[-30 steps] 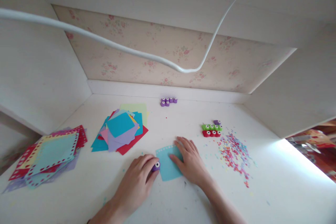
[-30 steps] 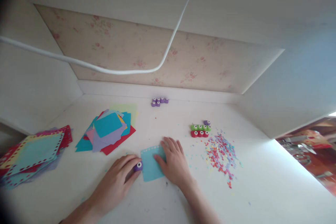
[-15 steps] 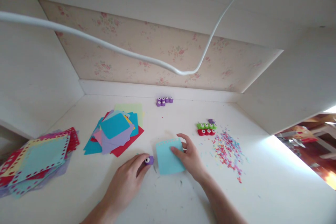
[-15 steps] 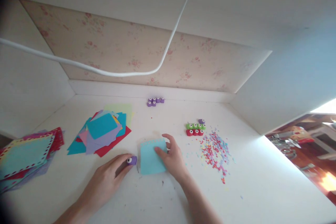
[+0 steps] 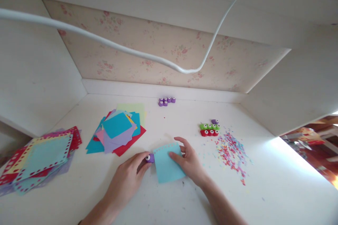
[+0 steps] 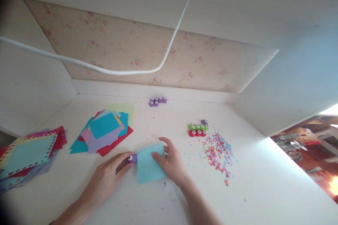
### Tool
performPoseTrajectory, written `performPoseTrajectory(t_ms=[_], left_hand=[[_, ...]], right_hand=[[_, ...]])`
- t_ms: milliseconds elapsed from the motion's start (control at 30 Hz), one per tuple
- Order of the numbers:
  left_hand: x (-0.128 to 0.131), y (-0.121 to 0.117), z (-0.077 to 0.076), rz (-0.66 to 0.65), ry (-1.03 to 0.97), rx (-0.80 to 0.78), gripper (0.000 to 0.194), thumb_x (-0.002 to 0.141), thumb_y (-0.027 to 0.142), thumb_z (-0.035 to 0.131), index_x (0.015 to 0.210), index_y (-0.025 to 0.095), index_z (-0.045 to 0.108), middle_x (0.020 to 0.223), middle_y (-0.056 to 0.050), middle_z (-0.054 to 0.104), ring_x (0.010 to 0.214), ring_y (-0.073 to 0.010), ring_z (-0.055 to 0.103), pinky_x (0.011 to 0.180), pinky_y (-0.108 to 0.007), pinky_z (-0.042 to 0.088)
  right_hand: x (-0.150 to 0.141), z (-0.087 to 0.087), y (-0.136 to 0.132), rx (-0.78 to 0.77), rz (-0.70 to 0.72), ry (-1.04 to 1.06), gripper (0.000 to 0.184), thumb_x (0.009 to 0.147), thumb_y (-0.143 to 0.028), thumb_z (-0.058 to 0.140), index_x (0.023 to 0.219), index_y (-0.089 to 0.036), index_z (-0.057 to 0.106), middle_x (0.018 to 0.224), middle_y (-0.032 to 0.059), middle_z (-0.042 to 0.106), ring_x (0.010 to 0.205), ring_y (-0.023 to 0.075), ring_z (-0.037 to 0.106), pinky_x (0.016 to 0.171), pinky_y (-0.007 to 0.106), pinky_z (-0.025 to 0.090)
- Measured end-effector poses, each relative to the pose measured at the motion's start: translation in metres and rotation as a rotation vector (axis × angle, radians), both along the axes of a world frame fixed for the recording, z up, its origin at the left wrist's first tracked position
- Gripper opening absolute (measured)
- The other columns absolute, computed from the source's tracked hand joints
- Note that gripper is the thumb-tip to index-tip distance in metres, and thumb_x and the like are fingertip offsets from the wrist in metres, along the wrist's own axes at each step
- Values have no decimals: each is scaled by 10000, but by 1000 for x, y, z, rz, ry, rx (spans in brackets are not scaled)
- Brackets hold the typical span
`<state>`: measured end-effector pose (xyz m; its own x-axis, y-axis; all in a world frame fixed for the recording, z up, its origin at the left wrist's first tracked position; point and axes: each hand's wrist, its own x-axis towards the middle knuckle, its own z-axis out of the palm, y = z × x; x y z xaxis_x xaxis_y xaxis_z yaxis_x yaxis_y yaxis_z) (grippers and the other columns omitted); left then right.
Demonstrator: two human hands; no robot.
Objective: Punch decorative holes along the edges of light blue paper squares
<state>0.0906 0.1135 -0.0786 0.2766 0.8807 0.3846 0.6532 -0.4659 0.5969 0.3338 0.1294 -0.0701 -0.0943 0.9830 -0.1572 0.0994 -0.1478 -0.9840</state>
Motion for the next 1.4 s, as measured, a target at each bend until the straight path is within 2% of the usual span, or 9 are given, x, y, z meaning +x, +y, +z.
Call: performPoseTrajectory(t_ms=[267,533,933,1400], left_hand=[[-1,1,-2,16,-12,24,229,930,290,579,1156,259,598,1061,-18,733,920,-179,719,803,-274,592],[-1,1,-3,2,-3,0,225,936,281,574,1160,262,586,1072,-17,726,928,-181,714,804,-279,588],[0,1,1,-58,-30,-50,236,947,254,548,1182,262,571,1104,-37,702,988,-190,690,836,-293,579],[0,1,2,-39,-19,-28,227,957,268,539,1183,265,567,1109,-26,700,985,-183,692,831,-280,578]], right_hand=[[1,-4,0,-8,-46,-93,569,804,-447,714,1287,-274,467,852,10,667,674,175,640,553,284,516],[-2,2,0,-56,-34,-34,570,794,-448,722,1273,-260,477,884,17,665,688,171,640,565,278,513],[-1,-3,1,-57,-25,-69,562,799,-427,720,1279,-274,471,917,26,682,714,185,666,581,297,529],[-1,-5,-1,-68,-62,-73,558,799,-437,724,1273,-268,482,917,29,675,725,191,663,583,295,520]])
